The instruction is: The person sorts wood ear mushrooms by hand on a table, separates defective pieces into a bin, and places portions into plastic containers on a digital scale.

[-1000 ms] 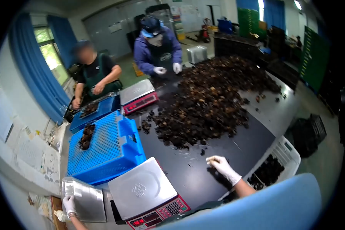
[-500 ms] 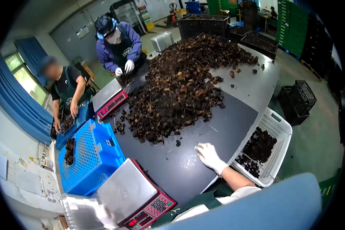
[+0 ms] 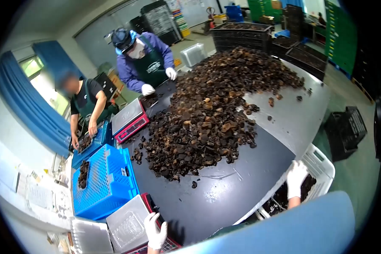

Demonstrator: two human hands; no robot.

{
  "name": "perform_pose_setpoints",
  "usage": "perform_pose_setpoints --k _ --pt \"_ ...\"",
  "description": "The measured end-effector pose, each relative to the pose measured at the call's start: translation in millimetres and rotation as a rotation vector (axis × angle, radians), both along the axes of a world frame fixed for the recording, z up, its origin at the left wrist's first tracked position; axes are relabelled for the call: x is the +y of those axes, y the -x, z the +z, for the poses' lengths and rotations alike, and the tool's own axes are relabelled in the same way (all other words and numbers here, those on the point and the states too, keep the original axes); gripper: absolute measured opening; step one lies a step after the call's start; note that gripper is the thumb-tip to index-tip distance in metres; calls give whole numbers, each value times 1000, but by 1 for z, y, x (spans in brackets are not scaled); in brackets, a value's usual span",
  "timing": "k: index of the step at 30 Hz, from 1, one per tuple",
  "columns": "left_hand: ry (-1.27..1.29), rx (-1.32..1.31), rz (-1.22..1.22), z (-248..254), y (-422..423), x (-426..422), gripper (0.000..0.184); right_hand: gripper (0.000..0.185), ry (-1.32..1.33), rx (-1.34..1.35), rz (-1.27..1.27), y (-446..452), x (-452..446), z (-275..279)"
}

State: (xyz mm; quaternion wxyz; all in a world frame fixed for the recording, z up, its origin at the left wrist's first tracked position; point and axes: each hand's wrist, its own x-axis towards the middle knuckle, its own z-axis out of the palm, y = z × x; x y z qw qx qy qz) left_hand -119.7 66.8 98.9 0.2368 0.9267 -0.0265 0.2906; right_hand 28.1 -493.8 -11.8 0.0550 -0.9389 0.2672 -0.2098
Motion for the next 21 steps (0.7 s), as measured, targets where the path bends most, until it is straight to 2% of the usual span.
perform_pose_setpoints --k 1,2,4,7,8,10,12,14,16,18,20,21 --pt "19 93 15 -9 -19 -10 46 47 98 102 -61 0 -18 -8" --pt "35 186 33 -17 -39 -21 50 51 130 34 -42 -8 -28 -7" --pt "-27 152 46 -36 -92 -38 48 49 24 -116 129 -42 -27 -7" --pt "-36 107 162 -76 -172 -45 53 36 -210 -330 473 -114 19 2" --pt "-22 118 224 -86 -196 -44 57 38 -173 -347 550 -139 39 1" --pt "-41 326 467 -81 -230 -57 64 45 -189 -295 639 -180 80 16" --pt "11 395 521 -96 -251 -60 70 51 -70 -272 677 -208 111 8" --pt "-63 271 416 -120 -252 -63 67 52 -143 -152 832 -206 141 28" --pt "-71 210 282 -127 -231 -73 61 49 -272 -161 1070 -192 162 18" --pt "-71 199 -12 -100 -205 -96 43 47 -242 -167 1229 -159 173 17" --pt "-205 187 -145 -95 -177 -110 40 47 -276 -110 1402 -134 172 14" --pt "-186 183 -221 -88 -171 -115 39 46 -283 -16 1471 -120 171 16"
